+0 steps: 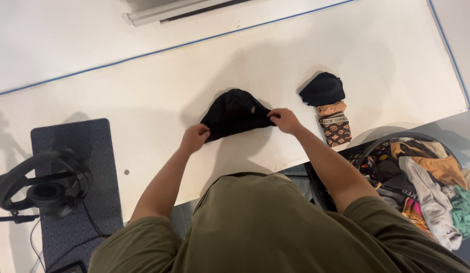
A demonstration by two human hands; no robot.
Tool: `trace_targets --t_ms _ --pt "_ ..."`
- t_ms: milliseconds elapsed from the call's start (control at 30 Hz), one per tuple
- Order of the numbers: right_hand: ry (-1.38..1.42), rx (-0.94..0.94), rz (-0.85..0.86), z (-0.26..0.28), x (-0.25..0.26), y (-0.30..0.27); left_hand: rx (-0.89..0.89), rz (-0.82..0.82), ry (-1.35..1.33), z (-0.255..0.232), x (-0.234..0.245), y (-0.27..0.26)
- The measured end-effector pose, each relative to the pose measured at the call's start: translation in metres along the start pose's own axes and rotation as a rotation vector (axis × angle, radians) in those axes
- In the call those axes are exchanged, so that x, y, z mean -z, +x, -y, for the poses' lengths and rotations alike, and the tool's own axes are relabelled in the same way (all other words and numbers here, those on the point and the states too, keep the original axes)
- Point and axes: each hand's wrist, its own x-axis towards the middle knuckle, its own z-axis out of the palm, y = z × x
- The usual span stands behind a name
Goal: The recorder is folding small pieces of laundry including socks and cloths on a white desk.
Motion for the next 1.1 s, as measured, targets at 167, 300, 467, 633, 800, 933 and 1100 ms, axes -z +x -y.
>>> trace_targets --t_ms 167,300,467,633,800,933,1100 --pt "0.148 -0.065 -0.036 -0.017 -0.008 0.031 0.200 -0.020 -0.067 0.000 0.008 0.029" --pt "0.156 -0.127 -0.100 -0.017 -0.015 0.040 0.336 -0.025 0.013 0.000 0.003 0.038" --pt "0.089 -0.147 -0.179 -0.031 -0.026 0.048 0.392 -0.065 0.054 0.004 0.000 0.039" --pt "0.025 -0.160 -0.097 -0.016 -0.018 0.033 0.468 -0.070 0.066 -0.012 0.003 0.030" --pt "-0.272 0.164 -0.426 0.030 -0.021 -0.010 -0.159 -0.288 0.494 -0.081 0.010 0.000" --pt "-0.234 0.486 -0.462 0.034 -0.037 -0.025 -0.367 -0.299 0.556 -0.053 -0.043 -0.010" --pt "-0.387 0.749 -0.255 0.021 -0.051 -0.031 -0.468 -0.021 0.663 -0.024 -0.066 -0.019"
